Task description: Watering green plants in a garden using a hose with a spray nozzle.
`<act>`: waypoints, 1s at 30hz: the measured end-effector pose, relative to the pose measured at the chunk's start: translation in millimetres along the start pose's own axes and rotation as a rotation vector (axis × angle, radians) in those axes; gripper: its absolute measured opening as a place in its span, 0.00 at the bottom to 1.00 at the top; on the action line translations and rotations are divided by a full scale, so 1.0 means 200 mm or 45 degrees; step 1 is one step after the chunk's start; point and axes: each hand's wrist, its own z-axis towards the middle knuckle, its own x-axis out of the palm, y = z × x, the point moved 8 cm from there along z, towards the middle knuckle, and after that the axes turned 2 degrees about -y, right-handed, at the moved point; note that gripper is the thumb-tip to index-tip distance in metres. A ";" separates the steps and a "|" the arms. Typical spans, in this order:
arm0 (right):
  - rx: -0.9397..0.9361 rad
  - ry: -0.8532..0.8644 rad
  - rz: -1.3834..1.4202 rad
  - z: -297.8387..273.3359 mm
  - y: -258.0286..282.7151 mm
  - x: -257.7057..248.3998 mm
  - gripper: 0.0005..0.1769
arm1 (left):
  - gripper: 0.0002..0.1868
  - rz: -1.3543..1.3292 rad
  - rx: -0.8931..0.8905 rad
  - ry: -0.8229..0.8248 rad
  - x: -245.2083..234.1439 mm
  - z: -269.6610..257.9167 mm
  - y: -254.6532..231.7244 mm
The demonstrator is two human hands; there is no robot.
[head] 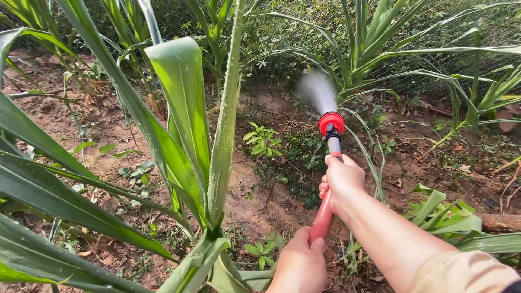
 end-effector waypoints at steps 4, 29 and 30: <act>-0.019 -0.013 0.035 0.06 -0.01 -0.01 0.07 | 0.13 -0.029 0.048 -0.012 0.00 0.00 -0.02; 0.014 -0.014 0.042 0.11 -0.03 -0.03 0.03 | 0.14 0.002 -0.012 0.073 0.02 -0.02 -0.05; 0.027 -0.018 0.030 0.10 -0.02 -0.03 0.03 | 0.16 -0.008 -0.016 0.073 0.02 -0.02 -0.05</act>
